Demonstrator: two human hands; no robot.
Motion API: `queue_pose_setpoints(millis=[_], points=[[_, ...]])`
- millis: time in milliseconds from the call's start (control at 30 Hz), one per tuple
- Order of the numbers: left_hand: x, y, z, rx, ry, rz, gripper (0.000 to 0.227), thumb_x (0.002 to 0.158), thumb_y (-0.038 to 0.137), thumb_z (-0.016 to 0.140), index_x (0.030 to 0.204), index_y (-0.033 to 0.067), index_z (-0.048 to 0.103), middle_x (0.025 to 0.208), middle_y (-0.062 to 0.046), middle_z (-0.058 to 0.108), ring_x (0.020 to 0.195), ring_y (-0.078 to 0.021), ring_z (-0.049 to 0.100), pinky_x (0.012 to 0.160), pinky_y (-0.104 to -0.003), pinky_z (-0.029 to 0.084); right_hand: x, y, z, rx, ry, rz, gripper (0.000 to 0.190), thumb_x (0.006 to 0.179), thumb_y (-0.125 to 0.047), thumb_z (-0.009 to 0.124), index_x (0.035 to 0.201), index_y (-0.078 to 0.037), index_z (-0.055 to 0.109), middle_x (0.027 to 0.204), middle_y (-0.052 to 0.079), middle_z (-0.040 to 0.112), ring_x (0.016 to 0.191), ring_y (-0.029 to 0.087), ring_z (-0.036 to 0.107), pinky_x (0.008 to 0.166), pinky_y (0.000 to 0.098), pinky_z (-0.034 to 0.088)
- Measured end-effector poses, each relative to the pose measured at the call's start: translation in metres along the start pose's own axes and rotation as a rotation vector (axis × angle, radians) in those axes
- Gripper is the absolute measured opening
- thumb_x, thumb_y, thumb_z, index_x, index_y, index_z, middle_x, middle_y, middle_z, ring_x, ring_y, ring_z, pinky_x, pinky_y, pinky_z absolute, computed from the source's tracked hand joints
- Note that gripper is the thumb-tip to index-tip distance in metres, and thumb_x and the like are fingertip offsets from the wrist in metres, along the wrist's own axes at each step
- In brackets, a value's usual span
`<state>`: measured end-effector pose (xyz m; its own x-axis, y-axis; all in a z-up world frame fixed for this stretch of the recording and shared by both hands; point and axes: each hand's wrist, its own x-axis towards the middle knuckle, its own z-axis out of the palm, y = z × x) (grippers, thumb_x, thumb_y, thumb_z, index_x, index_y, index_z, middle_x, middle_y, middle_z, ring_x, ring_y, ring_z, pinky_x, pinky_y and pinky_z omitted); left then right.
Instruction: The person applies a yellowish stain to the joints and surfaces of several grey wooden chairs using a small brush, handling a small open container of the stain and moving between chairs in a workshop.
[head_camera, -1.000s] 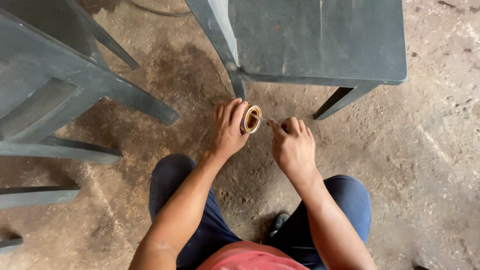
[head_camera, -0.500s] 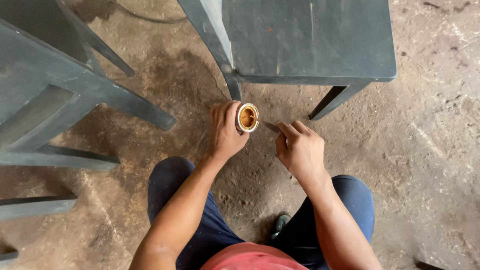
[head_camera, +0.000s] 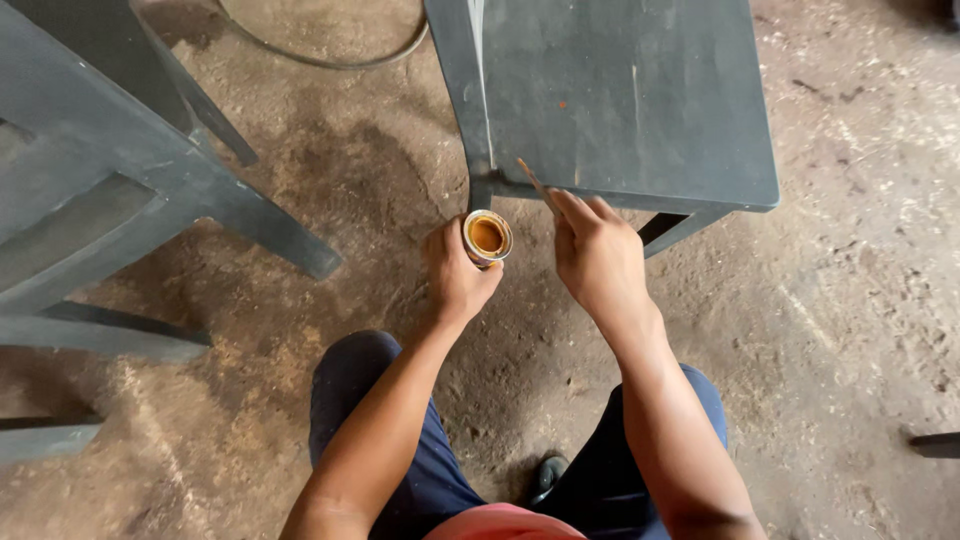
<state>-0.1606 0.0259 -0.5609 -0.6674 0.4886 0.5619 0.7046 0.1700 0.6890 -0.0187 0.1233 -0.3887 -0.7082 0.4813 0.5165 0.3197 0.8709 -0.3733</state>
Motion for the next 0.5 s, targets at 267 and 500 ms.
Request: queue_pose_setpoints(millis=[267,500], points=[[0.006,0.0,0.004,-0.103,-0.056,-0.036,0.079,0.063,0.012,0.085,0.133,0.0007,0.049,0.123,-0.02,0.059,0.117,-0.0415,0.053,0.102,-0.055,0.041,0.051,-0.007,0.049,-0.187,-0.032,0.008,0.024,0.095,-0.016,0.065,0.116,-0.013,0.077,0.088,0.014,0.066,0.07,0.036,0.067,0.062,0.0466,0.055],[0.005,-0.006,0.005,-0.121,-0.15,-0.08,0.082,0.065,0.014,0.087,0.135,-0.0008,0.047,0.125,-0.023,0.057,0.12,-0.0431,0.052,0.104,-0.055,0.04,0.054,-0.017,0.06,-0.256,-0.142,0.061,0.032,0.09,-0.017,0.065,0.12,-0.014,0.076,0.09,0.018,0.062,0.074,0.036,0.066,0.066,0.0463,0.054]])
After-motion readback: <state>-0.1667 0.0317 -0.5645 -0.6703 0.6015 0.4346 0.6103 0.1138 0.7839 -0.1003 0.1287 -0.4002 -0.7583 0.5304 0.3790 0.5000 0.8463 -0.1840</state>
